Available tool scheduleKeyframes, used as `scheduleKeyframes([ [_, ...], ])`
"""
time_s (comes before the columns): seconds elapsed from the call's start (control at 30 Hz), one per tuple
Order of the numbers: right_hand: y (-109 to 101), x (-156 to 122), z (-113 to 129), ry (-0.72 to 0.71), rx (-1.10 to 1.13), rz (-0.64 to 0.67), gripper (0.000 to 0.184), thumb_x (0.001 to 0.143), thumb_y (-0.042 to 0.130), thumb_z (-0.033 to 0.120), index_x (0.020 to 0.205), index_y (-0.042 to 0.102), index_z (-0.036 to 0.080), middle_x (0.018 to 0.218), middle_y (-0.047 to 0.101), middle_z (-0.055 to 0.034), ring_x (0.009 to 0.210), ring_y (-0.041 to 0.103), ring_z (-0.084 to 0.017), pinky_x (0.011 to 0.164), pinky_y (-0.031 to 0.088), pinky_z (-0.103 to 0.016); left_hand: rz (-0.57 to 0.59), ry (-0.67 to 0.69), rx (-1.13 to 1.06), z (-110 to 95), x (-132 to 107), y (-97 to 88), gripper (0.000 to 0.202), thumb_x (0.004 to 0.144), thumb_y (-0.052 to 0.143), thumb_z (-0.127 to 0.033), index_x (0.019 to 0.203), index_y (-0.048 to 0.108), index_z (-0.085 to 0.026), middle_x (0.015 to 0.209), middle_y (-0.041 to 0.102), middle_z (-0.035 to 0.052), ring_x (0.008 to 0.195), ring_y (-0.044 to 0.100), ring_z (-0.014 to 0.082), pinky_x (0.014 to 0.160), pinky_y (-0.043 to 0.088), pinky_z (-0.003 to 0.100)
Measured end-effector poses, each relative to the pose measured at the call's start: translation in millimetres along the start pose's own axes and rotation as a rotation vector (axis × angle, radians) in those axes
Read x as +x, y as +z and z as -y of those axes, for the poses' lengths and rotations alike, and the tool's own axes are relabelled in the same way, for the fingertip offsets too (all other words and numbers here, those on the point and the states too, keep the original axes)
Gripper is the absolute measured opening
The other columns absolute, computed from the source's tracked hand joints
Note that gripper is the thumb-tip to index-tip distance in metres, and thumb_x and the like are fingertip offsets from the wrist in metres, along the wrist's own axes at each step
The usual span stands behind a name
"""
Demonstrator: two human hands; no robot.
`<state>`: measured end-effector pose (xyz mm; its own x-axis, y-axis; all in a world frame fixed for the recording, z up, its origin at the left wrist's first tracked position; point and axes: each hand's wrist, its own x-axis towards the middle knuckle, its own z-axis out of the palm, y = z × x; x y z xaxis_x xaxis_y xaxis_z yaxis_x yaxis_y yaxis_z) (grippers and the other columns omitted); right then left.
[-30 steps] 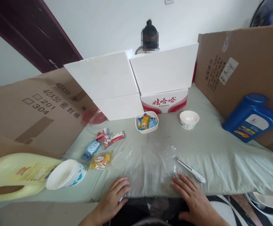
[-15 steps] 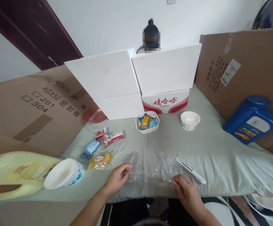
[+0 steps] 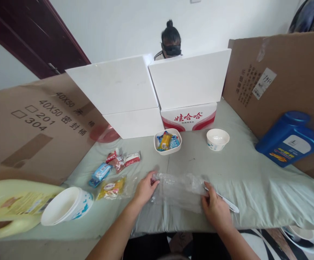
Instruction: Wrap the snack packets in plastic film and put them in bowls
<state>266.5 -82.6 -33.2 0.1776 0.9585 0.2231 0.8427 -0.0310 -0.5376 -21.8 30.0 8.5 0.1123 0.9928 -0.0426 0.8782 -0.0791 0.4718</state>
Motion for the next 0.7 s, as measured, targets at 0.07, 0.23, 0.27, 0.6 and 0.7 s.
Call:
scheduleKeyframes([
  [0.07,0.2,0.0,0.3,-0.022,-0.014,0.01,0.044,0.093,0.036,0.036,0.131,0.043,0.016,0.08,0.069,-0.004,0.067,0.068,-0.022,0.06,0.049,-0.032,-0.015,0.007,-0.004,2.4,-0.3,1.4,0.044,0.082,0.064,-0.019,0.125,0.055,-0.02,0.081,0.068,0.0001,0.076,0.065,0.017,0.072,0.045,0.026],
  [0.23,-0.9,7.5,4.0,-0.071,-0.076,-0.09,0.04,0.095,0.037,0.042,0.121,0.052,0.016,0.095,0.069,-0.0092,0.078,0.068,-0.023,0.062,0.049,-0.032,-0.04,0.024,-0.085,8.7,-2.1,6.0,0.051,0.081,0.065,-0.02,0.13,0.051,-0.019,0.079,0.066,-0.0013,0.073,0.064,0.0168,0.071,0.046,0.027],
  [0.27,-2.3,9.8,4.3,-0.082,-0.089,-0.093,0.036,0.096,0.036,0.041,0.113,0.056,0.017,0.095,0.069,-0.0088,0.077,0.068,-0.022,0.062,0.049,-0.032,-0.045,0.029,-0.1,9.9,-2.5,6.8,0.053,0.08,0.065,-0.02,0.131,0.05,-0.019,0.079,0.066,-0.0014,0.072,0.064,0.0166,0.072,0.047,0.027],
  [0.6,-15.3,23.2,-2.4,-0.221,-0.24,-0.17,0.029,0.093,0.041,0.034,0.077,0.06,0.019,0.092,0.064,-0.0111,0.091,0.055,-0.026,0.084,0.045,-0.042,-0.057,0.114,-0.079,17.1,-3.2,4.3,0.054,0.079,0.065,-0.017,0.13,0.05,-0.021,0.084,0.065,-0.0017,0.077,0.064,0.0157,0.075,0.051,0.028],
  [0.7,-19.6,24.1,4.1,-0.238,-0.233,-0.284,0.027,0.093,0.044,0.039,0.088,0.06,0.017,0.095,0.062,-0.0123,0.093,0.054,-0.028,0.083,0.045,-0.043,-0.295,0.243,0.06,10.5,-10.6,-1.1,0.042,0.082,0.063,-0.02,0.123,0.055,-0.019,0.107,0.063,0.0077,0.098,0.063,0.023,0.086,0.052,0.037],
])
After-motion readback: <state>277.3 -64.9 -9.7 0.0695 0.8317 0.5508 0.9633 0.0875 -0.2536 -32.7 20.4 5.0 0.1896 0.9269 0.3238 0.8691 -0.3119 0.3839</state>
